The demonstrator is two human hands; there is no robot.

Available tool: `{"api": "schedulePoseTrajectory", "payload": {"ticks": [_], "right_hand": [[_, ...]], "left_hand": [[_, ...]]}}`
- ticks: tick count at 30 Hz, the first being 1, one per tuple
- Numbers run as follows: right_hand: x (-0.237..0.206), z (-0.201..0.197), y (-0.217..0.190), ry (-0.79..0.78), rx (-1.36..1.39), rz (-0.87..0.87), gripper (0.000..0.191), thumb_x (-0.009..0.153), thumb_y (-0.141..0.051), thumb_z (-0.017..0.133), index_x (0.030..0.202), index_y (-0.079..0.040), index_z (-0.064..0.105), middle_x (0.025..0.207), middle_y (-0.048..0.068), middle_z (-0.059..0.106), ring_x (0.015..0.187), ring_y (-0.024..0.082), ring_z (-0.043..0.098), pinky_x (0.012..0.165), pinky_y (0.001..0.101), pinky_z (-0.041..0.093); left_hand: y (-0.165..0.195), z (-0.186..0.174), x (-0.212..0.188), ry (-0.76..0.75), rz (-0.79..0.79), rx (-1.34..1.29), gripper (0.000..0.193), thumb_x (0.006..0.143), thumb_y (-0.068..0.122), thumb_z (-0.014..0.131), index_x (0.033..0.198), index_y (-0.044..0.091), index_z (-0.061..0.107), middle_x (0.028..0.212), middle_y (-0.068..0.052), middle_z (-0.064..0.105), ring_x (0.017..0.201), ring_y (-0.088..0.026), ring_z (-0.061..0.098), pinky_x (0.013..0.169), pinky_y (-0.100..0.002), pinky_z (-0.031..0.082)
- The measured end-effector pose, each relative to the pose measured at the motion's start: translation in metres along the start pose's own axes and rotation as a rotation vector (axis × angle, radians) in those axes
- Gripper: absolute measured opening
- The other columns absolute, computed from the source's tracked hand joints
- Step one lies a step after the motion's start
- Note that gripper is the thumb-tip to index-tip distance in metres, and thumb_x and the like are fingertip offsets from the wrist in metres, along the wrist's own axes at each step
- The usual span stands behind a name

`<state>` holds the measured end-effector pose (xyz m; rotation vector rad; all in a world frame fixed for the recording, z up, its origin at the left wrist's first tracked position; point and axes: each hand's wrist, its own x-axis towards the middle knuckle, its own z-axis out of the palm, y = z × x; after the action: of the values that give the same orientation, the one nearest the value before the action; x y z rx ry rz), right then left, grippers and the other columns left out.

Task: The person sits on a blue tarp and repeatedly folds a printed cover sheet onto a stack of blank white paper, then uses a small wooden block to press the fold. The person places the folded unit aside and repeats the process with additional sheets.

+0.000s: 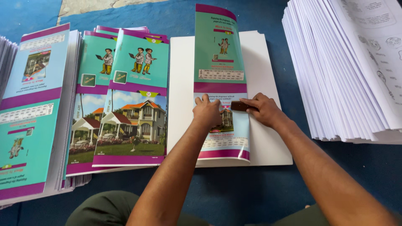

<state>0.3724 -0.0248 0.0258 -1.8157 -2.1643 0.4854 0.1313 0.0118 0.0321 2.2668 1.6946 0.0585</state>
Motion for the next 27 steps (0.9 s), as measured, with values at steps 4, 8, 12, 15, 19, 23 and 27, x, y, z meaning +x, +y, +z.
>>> {"api": "schedulePoseTrajectory", "payload": {"ticks": [4, 8, 12, 15, 19, 23, 27], "right_hand": [[0.015, 0.012, 0.006, 0.143, -0.013, 0.005, 0.043, 0.092, -0.023, 0.070, 0.133, -0.034, 0.068, 0.110, 0.008, 0.062, 0.102, 0.026, 0.064, 0.099, 0.0383, 0.050], [0.037, 0.018, 0.013, 0.223, -0.028, 0.006, 0.041, 0.095, -0.021, 0.068, 0.134, -0.032, 0.069, 0.109, 0.007, 0.061, 0.105, 0.022, 0.059, 0.103, 0.0399, 0.039], [0.064, 0.018, 0.023, 0.262, -0.018, 0.009, 0.040, 0.097, -0.021, 0.067, 0.135, -0.029, 0.068, 0.111, 0.006, 0.060, 0.108, 0.021, 0.057, 0.106, 0.0402, 0.037], [0.085, 0.016, 0.029, 0.280, -0.044, 0.019, 0.042, 0.095, -0.020, 0.068, 0.136, -0.033, 0.069, 0.110, 0.005, 0.060, 0.108, 0.020, 0.057, 0.106, 0.0401, 0.037], [0.109, 0.014, 0.037, 0.288, -0.057, 0.021, 0.044, 0.094, -0.021, 0.069, 0.135, -0.035, 0.068, 0.109, 0.003, 0.060, 0.109, 0.019, 0.057, 0.105, 0.0392, 0.037], [0.131, 0.015, 0.044, 0.321, -0.050, 0.040, 0.046, 0.093, -0.020, 0.071, 0.137, -0.036, 0.068, 0.109, 0.003, 0.060, 0.108, 0.020, 0.057, 0.103, 0.0404, 0.039], [0.160, 0.012, 0.050, 0.318, -0.070, 0.116, 0.046, 0.093, -0.024, 0.072, 0.137, -0.037, 0.068, 0.108, 0.003, 0.060, 0.108, 0.021, 0.057, 0.100, 0.0424, 0.040]], "left_hand": [[0.000, -0.003, 0.000, -0.023, 0.002, -0.006, 0.051, 0.075, 0.027, 0.080, 0.124, 0.025, 0.067, 0.140, -0.019, 0.045, 0.126, -0.045, 0.045, 0.089, -0.052, 0.058], [0.003, -0.007, 0.001, -0.033, 0.011, 0.007, 0.052, 0.075, 0.025, 0.080, 0.126, 0.023, 0.067, 0.141, -0.021, 0.044, 0.126, -0.046, 0.044, 0.088, -0.053, 0.057], [0.006, -0.010, 0.002, -0.063, 0.007, 0.021, 0.057, 0.072, 0.022, 0.082, 0.127, 0.022, 0.065, 0.141, -0.022, 0.043, 0.125, -0.046, 0.044, 0.087, -0.053, 0.058], [0.007, -0.009, 0.001, -0.051, 0.012, 0.017, 0.053, 0.075, 0.022, 0.080, 0.126, 0.022, 0.066, 0.137, -0.019, 0.046, 0.125, -0.045, 0.045, 0.087, -0.053, 0.057], [0.007, -0.009, 0.001, -0.051, 0.029, 0.036, 0.060, 0.072, 0.019, 0.081, 0.129, 0.021, 0.062, 0.136, -0.021, 0.043, 0.124, -0.046, 0.043, 0.084, -0.055, 0.057], [0.007, -0.009, 0.003, -0.082, 0.030, 0.037, 0.063, 0.071, 0.017, 0.082, 0.130, 0.019, 0.061, 0.136, -0.021, 0.043, 0.124, -0.047, 0.043, 0.083, -0.056, 0.057], [0.005, -0.009, 0.003, -0.048, 0.061, 0.027, 0.062, 0.071, 0.016, 0.082, 0.129, 0.017, 0.062, 0.134, -0.023, 0.045, 0.123, -0.047, 0.043, 0.081, -0.056, 0.057]]}}
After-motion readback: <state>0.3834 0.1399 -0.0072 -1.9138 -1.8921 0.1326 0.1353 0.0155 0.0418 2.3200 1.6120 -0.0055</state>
